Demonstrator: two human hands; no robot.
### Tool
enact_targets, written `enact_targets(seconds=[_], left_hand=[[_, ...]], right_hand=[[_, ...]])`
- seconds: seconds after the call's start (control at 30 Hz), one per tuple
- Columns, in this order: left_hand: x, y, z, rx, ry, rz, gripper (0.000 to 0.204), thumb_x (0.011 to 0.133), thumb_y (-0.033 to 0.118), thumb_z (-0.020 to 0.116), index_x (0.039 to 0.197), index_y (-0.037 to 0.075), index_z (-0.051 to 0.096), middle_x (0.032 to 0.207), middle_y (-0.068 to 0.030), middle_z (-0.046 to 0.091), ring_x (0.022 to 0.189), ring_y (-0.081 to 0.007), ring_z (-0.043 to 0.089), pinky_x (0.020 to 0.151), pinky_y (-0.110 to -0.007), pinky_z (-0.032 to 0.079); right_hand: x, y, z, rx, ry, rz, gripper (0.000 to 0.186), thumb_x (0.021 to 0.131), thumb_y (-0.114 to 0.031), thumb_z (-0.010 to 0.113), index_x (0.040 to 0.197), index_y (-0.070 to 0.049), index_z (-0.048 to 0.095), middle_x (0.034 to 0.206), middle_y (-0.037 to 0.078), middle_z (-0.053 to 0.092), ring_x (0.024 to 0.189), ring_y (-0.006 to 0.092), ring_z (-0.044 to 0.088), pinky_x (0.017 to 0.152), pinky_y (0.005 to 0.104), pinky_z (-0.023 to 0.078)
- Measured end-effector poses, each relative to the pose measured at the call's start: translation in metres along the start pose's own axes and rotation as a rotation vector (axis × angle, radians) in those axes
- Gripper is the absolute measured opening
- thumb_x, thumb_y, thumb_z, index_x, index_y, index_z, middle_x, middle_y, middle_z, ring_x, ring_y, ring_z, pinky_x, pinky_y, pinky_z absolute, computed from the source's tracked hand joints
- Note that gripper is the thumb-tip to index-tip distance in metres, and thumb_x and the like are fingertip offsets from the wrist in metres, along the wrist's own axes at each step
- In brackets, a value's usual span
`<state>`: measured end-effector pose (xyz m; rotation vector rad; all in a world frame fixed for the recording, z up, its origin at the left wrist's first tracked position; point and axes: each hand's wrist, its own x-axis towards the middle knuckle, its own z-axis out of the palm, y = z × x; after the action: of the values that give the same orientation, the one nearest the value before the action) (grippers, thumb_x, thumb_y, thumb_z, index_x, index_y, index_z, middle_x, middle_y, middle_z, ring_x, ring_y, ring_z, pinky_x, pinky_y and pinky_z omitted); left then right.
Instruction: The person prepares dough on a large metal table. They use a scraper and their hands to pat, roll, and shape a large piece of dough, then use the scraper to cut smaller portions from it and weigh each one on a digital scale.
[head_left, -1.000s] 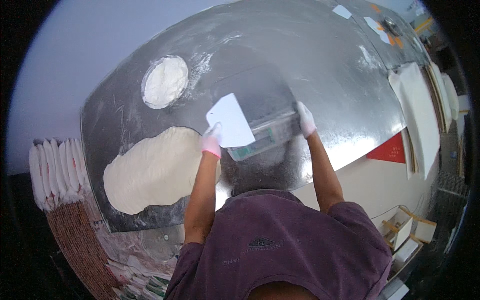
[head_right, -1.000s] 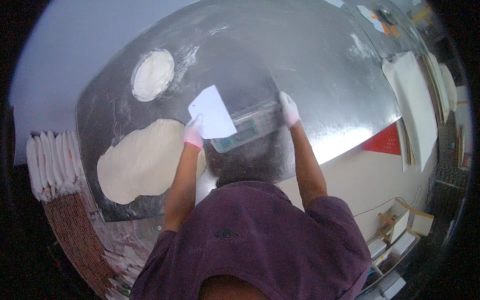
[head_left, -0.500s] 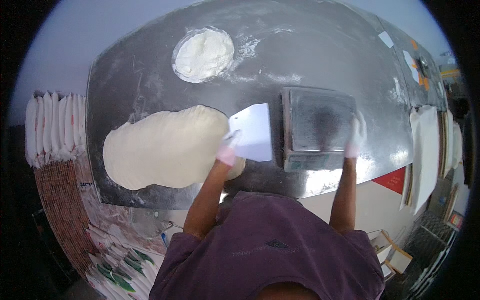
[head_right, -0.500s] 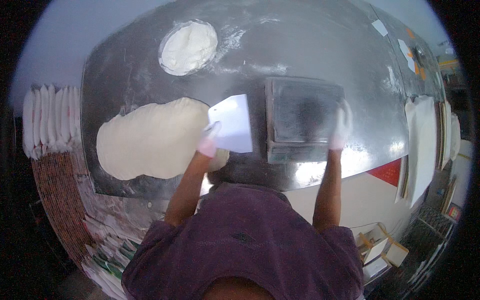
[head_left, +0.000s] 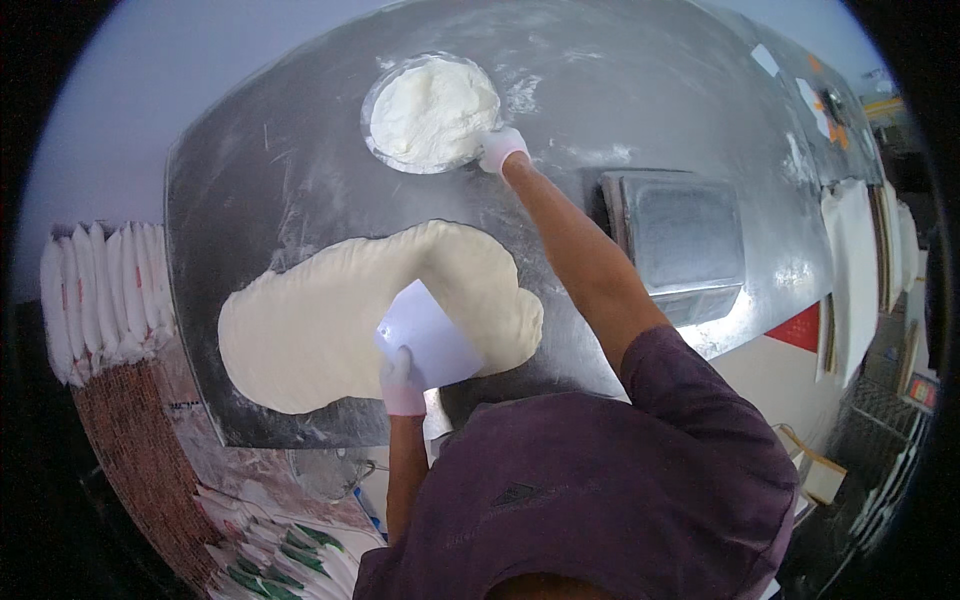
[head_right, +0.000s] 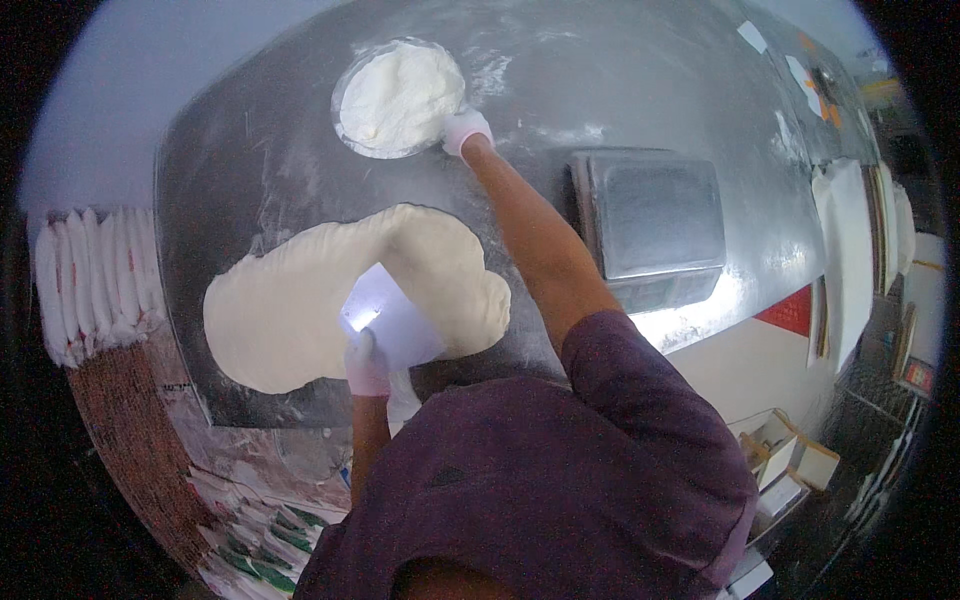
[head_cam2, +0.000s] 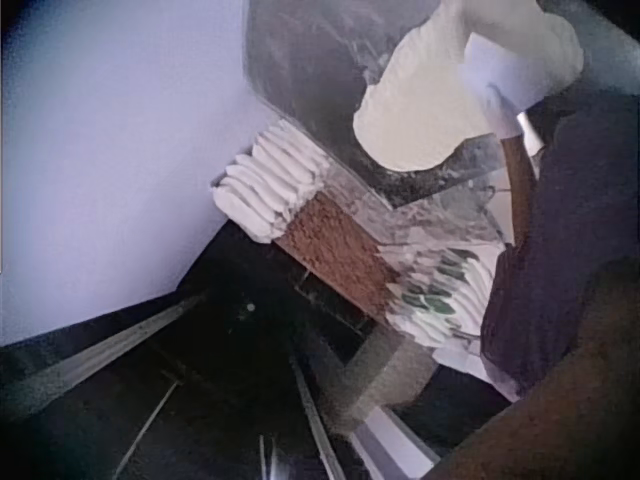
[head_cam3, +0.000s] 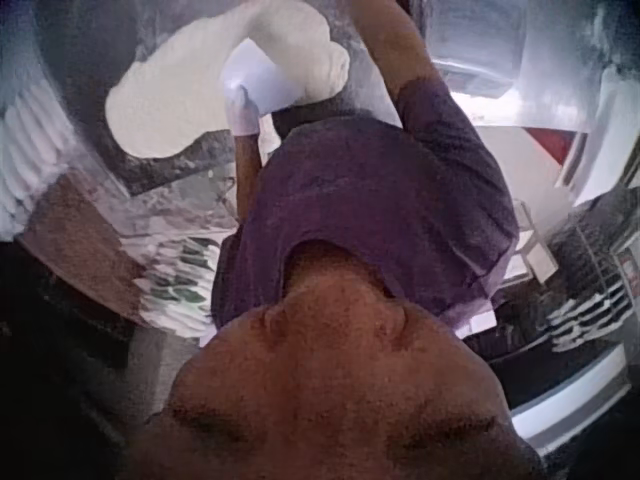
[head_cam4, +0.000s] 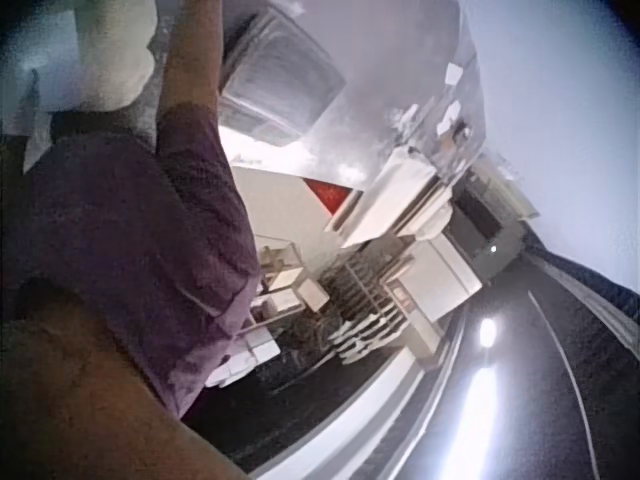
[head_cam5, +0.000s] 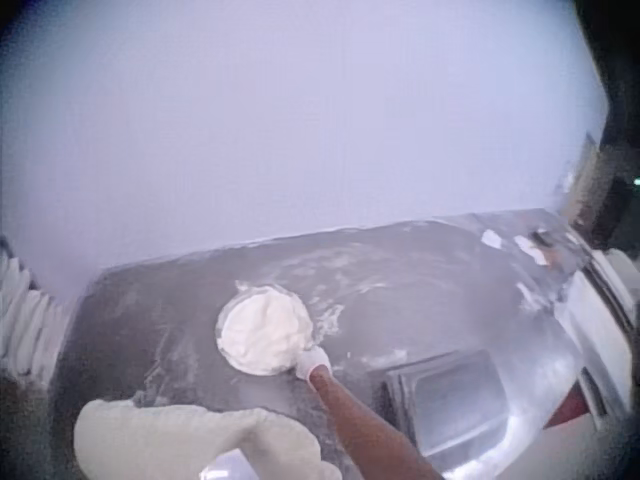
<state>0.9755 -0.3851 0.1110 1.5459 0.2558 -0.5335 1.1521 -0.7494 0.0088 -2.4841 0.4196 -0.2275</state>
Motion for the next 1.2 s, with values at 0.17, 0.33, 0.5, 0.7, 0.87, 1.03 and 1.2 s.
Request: enact_targets(seconds=[0.17, 0.33, 0.5, 0.7, 0.87, 1.03, 1.2], left_hand=[[0.009, 0.016, -0.008, 0.1, 0.053, -0.109, 0.042, 0.091, 0.028, 0.05, 0.115, -0.007, 0.054, 0.105, -0.0088, 0.06, 0.094, -0.017, 0.055, 0.082, -0.031, 0.042], [0.035, 0.002, -0.011, 0.046, -0.027, -0.07, 0.045, 0.091, 0.03, 0.052, 0.116, -0.008, 0.054, 0.105, -0.0089, 0.06, 0.095, -0.0173, 0.055, 0.082, -0.031, 0.043], [0.049, -0.01, -0.009, -0.048, 0.034, -0.142, 0.044, 0.092, 0.031, 0.052, 0.115, -0.007, 0.055, 0.103, -0.0091, 0.06, 0.093, -0.017, 0.056, 0.082, -0.031, 0.044], [0.03, 0.037, 0.02, 0.009, 0.007, -0.146, 0.041, 0.092, 0.028, 0.051, 0.115, -0.006, 0.054, 0.106, -0.0099, 0.059, 0.096, -0.0176, 0.056, 0.082, -0.032, 0.044], [0.021, 0.016, 0.0, -0.008, -0.036, -0.002, 0.041, 0.092, 0.024, 0.05, 0.119, -0.007, 0.05, 0.11, -0.0107, 0.057, 0.099, -0.0185, 0.055, 0.084, -0.032, 0.044], [0.007, -0.006, -0.008, -0.103, -0.005, 0.005, 0.042, 0.093, 0.03, 0.049, 0.117, -0.004, 0.049, 0.101, -0.0073, 0.055, 0.088, -0.0167, 0.053, 0.076, -0.031, 0.042], [-0.031, 0.01, 0.014, -0.052, 0.059, -0.063, 0.047, 0.093, 0.03, 0.051, 0.125, -0.005, 0.046, 0.114, -0.013, 0.056, 0.102, -0.0233, 0.055, 0.088, -0.036, 0.043]], right_hand=[[-0.043, -0.009, -0.01, 1.09, 0.214, 0.638, 0.022, 0.079, -0.017, 0.063, 0.095, -0.002, 0.062, 0.077, 0.005, 0.062, 0.071, 0.0197, 0.062, 0.061, 0.0329, 0.051], [-0.132, 0.034, -0.059, 1.006, 0.308, 0.751, 0.035, 0.081, -0.024, 0.064, 0.103, 0.003, 0.058, 0.08, 0.008, 0.062, 0.065, 0.0178, 0.06, 0.056, 0.0305, 0.049], [-0.163, -0.001, -0.108, 0.215, 0.189, 0.686, 0.069, 0.078, -0.032, 0.066, 0.129, 0.005, 0.039, 0.118, 0.027, 0.051, 0.112, 0.0345, 0.05, 0.092, 0.0399, 0.042], [-0.119, -0.03, -0.098, -0.075, 0.216, 0.11, 0.064, 0.078, -0.027, 0.064, 0.133, -0.004, 0.039, 0.126, 0.024, 0.047, 0.115, 0.0388, 0.046, 0.098, 0.0415, 0.038], [-0.072, -0.031, -0.058, -0.299, -0.028, 0.057, 0.045, 0.08, -0.032, 0.059, 0.118, -0.009, 0.054, 0.121, 0.022, 0.052, 0.108, 0.0392, 0.053, 0.091, 0.0449, 0.044], [-0.064, -0.012, -0.059, -0.212, -0.168, 0.03, 0.028, 0.079, -0.029, 0.058, 0.099, -0.01, 0.064, 0.108, 0.019, 0.06, 0.096, 0.0391, 0.059, 0.084, 0.0466, 0.047], [-0.122, -0.017, -0.112, -0.204, 0.224, 0.01, 0.027, 0.079, -0.023, 0.059, 0.1, -0.007, 0.062, 0.098, 0.019, 0.062, 0.096, 0.0348, 0.059, 0.082, 0.0422, 0.047]])
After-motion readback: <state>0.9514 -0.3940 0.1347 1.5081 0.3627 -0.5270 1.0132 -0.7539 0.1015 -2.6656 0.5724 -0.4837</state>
